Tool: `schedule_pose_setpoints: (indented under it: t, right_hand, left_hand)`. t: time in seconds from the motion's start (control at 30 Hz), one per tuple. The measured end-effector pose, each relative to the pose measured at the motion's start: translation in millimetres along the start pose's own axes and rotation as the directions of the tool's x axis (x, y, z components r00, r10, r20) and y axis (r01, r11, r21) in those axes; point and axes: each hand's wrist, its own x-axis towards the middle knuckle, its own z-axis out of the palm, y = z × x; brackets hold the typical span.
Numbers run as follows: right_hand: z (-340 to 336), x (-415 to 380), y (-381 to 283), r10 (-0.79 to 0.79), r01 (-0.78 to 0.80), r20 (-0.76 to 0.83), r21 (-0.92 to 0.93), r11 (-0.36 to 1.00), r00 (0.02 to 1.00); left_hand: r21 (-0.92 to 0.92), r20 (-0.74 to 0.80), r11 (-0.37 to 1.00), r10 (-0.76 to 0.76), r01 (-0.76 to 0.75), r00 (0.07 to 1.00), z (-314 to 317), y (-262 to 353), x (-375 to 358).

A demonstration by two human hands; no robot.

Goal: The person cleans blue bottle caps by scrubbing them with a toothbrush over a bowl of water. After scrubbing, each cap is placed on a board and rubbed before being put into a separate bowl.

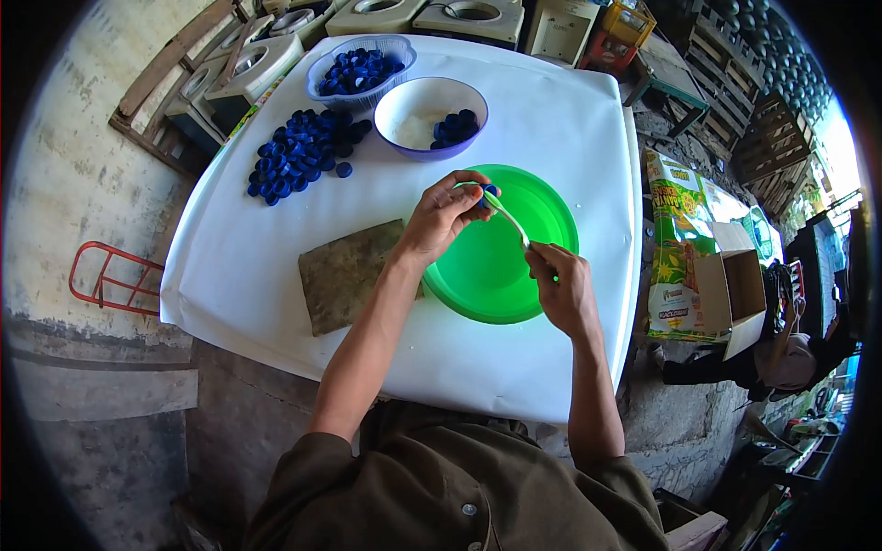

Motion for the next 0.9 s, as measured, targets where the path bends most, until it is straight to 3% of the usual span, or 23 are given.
schedule_pose_setpoints:
  t: [0.13,0.23,0.4,0.5,0.63,0.67,0.77,0.87,0.9]
  right_hand:
    - [3.4,1.4,5.5,-0.097,0.092,-0.063,-0.084,0.992,0.993]
    - [0.6,-1.0,-8.3,0.096,-0.105,0.118,0.066,0.992,0.988]
    - [1.0,1.4,-2.7,0.182,-0.187,0.057,0.084,0.979,0.982]
    - [3.0,-3.2,-4.1,0.182,-0.197,0.124,0.125,0.972,0.975]
    - [-14.1,-2.2,-14.9,0.352,-0.473,0.336,0.415,0.777,0.873]
    - [-10.5,-2.6,-11.5,0.335,-0.436,0.303,0.383,0.815,0.892]
    - [-8.9,-5.4,-7.6,0.332,-0.511,0.402,0.513,0.690,0.853]
    - [-18.4,-2.6,-8.1,0.375,-0.548,0.410,0.498,0.672,0.832]
    - [-18.6,-0.5,-2.5,0.352,-0.453,0.306,0.384,0.804,0.884]
  left_hand:
    - [0.089,-0.025,0.995,0.049,-0.046,0.998,4.0,-1.2,2.6]
    - [0.009,-0.053,0.996,0.084,-0.083,0.995,6.1,-2.1,1.5]
    - [0.090,-0.007,0.993,0.074,-0.073,0.997,5.0,-0.2,-0.5]
    - [0.159,0.006,0.984,0.078,-0.078,0.997,-0.4,-3.5,0.6]
    - [0.175,0.018,0.979,0.105,-0.107,0.994,8.4,-0.6,-2.5]
    - [0.200,0.013,0.974,0.106,-0.106,0.994,10.0,1.2,-2.3]
    - [0.241,-0.005,0.966,0.097,-0.093,0.995,13.0,3.0,-3.2]
    - [0.214,-0.059,0.974,0.086,-0.072,0.995,11.5,3.5,-3.3]
    - [0.201,-0.105,0.977,0.089,-0.066,0.991,10.4,1.0,-1.2]
